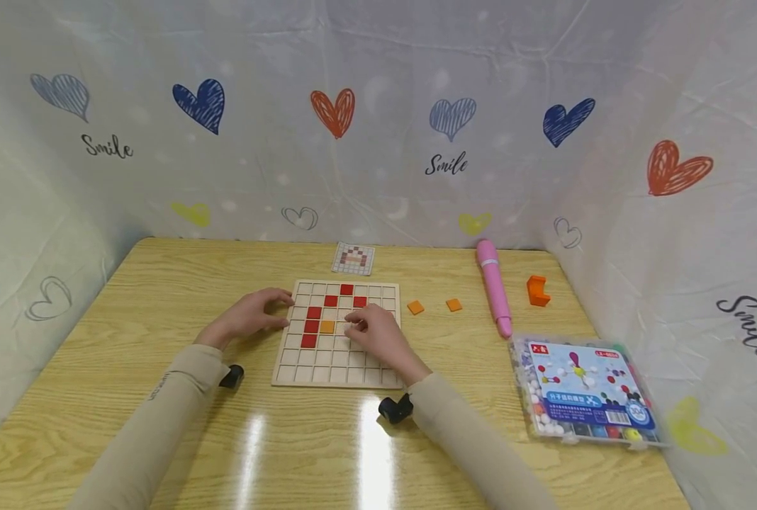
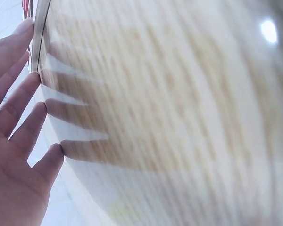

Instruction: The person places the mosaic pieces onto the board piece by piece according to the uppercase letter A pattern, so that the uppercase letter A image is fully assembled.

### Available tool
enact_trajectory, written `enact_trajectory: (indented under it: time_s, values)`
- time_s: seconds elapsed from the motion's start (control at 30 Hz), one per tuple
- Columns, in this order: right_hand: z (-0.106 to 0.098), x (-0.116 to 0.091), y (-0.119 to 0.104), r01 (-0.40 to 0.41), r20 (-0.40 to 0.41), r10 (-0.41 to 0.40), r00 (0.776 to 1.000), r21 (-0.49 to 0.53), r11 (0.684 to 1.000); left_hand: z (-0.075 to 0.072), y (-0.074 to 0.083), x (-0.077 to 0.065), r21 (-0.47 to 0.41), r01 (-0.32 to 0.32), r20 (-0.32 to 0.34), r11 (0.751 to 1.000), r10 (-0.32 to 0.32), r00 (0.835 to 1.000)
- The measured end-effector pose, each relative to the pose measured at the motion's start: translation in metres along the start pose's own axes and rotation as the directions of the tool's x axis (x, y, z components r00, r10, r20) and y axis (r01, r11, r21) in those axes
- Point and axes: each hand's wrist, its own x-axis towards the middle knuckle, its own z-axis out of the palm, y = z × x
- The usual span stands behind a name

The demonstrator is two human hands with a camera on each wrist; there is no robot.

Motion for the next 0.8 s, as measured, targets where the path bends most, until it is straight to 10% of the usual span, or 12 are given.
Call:
enact_trajectory:
  time_s: [0.3, 0.57, 0.8]
  values:
    - [-0.038, -0.043, 0.041, -0.156, -0.163, 0.172, 0.971, 0.106, 0.982, 0.000, -0.001, 0.003, 0.009, 0.000, -0.005, 1.000, 0.000, 1.000]
    - [-0.087, -0.062, 0.093, -0.374, -0.233, 0.401, 0.886, 0.152, 0.915, 0.000, 0.001, 0.002, 0.006, 0.007, 0.003, 1.000, -0.007, 1.000]
    - [-0.097, -0.055, 0.116, -0.374, -0.230, 0.370, 0.900, 0.027, 0.927, 0.001, -0.001, 0.002, -0.011, 0.024, 0.005, 1.000, -0.024, 1.000]
